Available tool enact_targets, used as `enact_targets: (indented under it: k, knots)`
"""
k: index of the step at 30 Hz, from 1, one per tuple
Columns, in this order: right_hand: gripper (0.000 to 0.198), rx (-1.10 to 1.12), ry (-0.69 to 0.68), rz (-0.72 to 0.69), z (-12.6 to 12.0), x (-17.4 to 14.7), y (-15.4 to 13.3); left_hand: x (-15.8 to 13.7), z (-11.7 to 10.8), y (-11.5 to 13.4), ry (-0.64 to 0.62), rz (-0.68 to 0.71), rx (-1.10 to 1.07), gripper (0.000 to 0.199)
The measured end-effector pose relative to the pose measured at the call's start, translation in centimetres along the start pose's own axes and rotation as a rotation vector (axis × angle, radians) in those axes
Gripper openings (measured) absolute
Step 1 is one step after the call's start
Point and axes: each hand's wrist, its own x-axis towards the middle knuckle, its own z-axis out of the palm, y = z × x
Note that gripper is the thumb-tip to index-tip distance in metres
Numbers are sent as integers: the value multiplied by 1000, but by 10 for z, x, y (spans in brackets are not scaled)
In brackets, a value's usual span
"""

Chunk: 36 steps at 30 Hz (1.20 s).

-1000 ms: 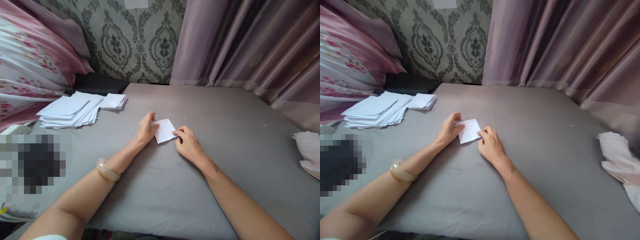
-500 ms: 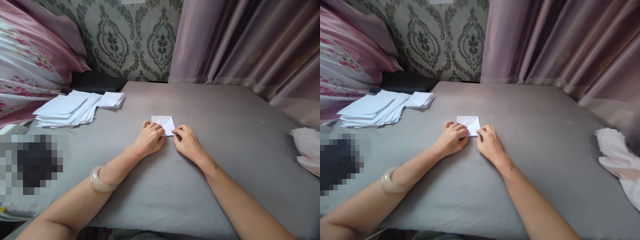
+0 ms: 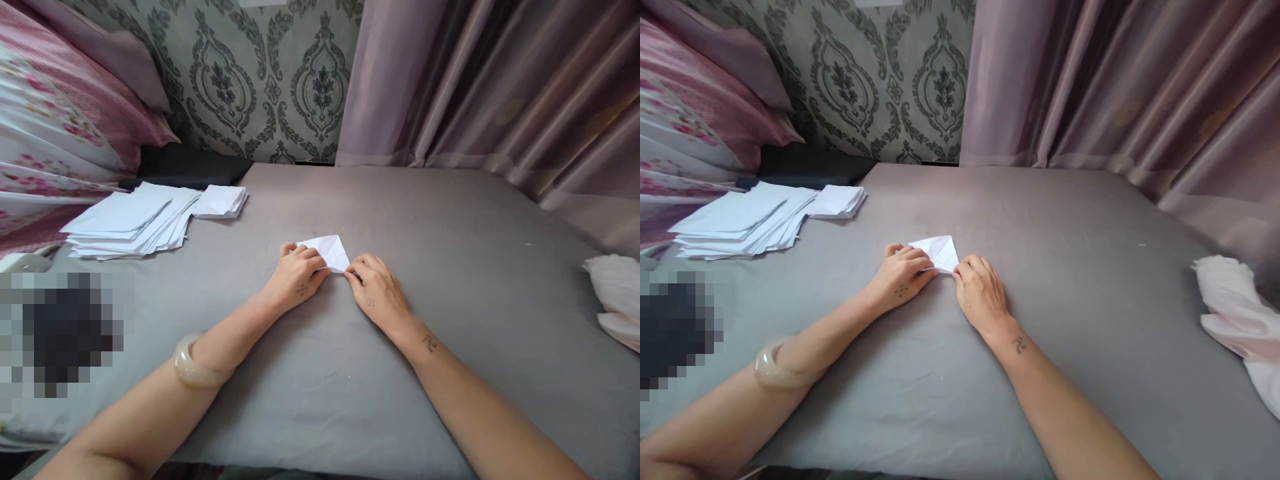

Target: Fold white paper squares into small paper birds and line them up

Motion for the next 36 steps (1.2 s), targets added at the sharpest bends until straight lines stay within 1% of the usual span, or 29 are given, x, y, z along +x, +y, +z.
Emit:
enact_targets:
  k: [3, 6, 10, 17, 21, 27, 33, 36]
  knots:
    - [13, 39, 10, 38, 1, -1, 1, 0, 1, 1, 15, -64, -51, 27]
    - [12, 101, 27, 74, 3, 0, 3, 1, 4, 0, 30, -90, -52, 29]
    - [13, 136, 44, 107, 7, 3, 5, 4, 9, -1, 57, -125, -46, 23]
    - [13, 97, 54, 114, 8, 6, 3, 12, 9, -1, 21, -215, -106, 15]
    - [14, 110, 51, 117, 9, 7, 3, 16, 8, 0, -20, -260, -162, 15]
    - [10, 132, -1, 137, 8, 9, 6, 19, 7, 0, -79, -310, -209, 16]
    - [10, 232, -56, 160, 1, 12, 16, 20, 5, 0, -95, -322, -245, 17]
    - [9, 275, -77, 148, -3, 12, 23, 21, 4, 0, -103, -326, -249, 18]
